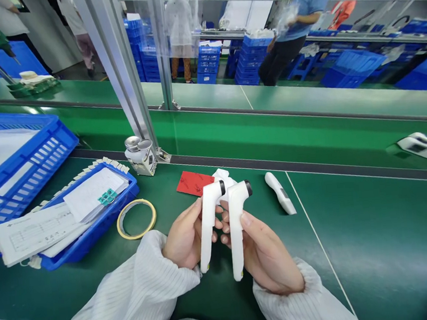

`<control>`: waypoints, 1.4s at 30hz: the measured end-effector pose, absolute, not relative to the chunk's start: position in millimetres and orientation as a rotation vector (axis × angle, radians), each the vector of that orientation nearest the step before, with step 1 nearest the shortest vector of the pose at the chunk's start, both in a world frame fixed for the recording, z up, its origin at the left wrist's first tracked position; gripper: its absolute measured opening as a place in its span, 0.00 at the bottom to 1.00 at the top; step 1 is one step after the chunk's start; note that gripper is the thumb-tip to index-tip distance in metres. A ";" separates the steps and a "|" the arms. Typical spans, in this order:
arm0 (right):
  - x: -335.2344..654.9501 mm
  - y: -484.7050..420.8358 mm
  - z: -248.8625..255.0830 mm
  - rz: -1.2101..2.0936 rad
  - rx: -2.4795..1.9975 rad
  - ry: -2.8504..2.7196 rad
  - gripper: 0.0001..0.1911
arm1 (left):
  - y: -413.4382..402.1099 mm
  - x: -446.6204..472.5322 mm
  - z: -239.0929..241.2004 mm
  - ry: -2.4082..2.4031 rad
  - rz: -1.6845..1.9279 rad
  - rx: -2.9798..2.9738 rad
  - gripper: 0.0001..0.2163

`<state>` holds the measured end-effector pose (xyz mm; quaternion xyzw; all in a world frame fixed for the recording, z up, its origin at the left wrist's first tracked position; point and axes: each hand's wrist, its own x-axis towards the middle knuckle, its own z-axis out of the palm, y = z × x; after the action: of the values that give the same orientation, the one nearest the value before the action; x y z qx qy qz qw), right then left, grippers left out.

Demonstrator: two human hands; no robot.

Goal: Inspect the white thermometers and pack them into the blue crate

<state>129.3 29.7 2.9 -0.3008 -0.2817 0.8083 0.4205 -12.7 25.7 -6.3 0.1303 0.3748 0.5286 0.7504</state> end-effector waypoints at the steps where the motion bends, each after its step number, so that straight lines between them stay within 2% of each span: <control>1: 129.3 29.5 3.1 2.017 -0.744 -0.697 0.13 | 25.2 -13.0 -6.2 0.825 1.157 0.279 0.19; 7: 130.5 29.3 -1.0 1.944 -0.838 -0.626 0.09 | 21.4 -16.9 -5.6 0.842 1.193 0.392 0.14; 11: 131.3 29.1 -1.1 1.903 -0.831 -0.648 0.08 | 22.5 -17.4 -7.0 0.843 1.157 0.364 0.18; 18: 132.1 28.1 11.3 2.023 -0.767 -0.603 0.21 | 27.0 -16.5 -2.5 0.611 1.103 0.310 0.21; 33: 133.4 28.4 10.3 2.027 -0.702 -0.640 0.27 | 25.4 -17.1 -0.7 0.631 1.073 0.221 0.23; 39: 140.8 29.0 11.9 1.965 -0.749 -0.775 0.20 | 25.9 -18.0 -7.3 0.911 1.195 0.284 0.15; 42: 144.2 26.5 10.1 1.907 -0.810 -0.882 0.25 | 25.1 -17.9 -8.3 0.925 1.235 0.323 0.15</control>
<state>144.2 26.5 10.1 -0.3247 -0.3535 0.7644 0.4305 -17.9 25.1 -8.3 0.1454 0.4161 0.5554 0.7052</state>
